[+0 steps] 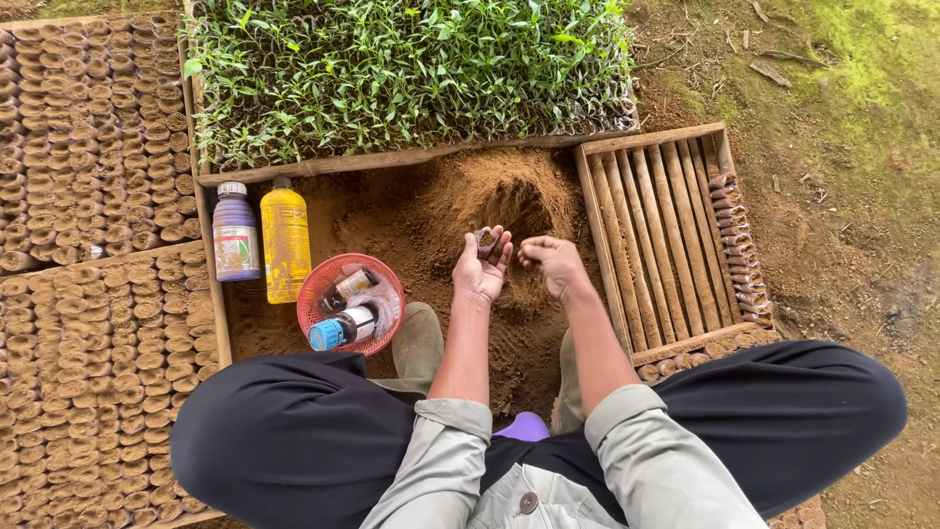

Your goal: Preparing individual seedling pots by mixing soil with additives and filling the containers.

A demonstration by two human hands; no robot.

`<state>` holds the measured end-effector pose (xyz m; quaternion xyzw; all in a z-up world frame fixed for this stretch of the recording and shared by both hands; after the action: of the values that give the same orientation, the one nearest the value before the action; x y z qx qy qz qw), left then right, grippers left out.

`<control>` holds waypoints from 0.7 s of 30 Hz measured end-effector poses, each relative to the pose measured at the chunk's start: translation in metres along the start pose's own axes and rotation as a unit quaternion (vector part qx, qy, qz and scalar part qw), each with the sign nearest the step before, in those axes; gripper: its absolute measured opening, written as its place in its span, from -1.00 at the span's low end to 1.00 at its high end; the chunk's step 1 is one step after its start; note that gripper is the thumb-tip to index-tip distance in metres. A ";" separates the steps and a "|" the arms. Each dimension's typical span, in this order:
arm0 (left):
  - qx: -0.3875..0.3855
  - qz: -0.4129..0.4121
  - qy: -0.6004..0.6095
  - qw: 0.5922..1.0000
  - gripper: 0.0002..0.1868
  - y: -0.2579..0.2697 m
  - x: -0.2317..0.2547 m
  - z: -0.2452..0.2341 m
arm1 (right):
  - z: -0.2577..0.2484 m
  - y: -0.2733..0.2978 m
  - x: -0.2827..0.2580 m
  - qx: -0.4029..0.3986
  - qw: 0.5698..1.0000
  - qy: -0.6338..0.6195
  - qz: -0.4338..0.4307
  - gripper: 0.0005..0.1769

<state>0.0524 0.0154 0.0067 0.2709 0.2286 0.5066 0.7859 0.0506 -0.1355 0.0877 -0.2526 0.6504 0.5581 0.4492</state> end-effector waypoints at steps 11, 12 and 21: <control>0.031 0.026 -0.052 0.998 -0.56 -0.024 -0.004 -0.019 | 0.061 0.026 -0.082 -0.088 0.993 0.059 -0.045 -0.81; 0.037 0.026 -0.056 0.997 -0.56 -0.029 -0.004 -0.023 | 0.064 0.021 -0.079 -0.096 0.991 0.078 -0.050 -0.80; 0.036 0.038 -0.058 0.997 -0.61 -0.022 -0.005 -0.014 | 0.060 0.006 -0.061 -0.104 0.981 0.157 -0.045 -0.73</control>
<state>0.0562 0.0063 -0.0182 0.3367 0.1902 0.5109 0.7677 0.0925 -0.0870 0.1448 -0.4117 0.6386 0.5555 0.3378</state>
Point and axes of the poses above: each hand's wrist, its own y-axis away from the middle knuckle, its own z-axis out of the palm, x = y × z, the point moved 7 cm from there along -y, towards the middle knuckle, and after that the axes turned 4 degrees about -z, right-handed, at the moved point
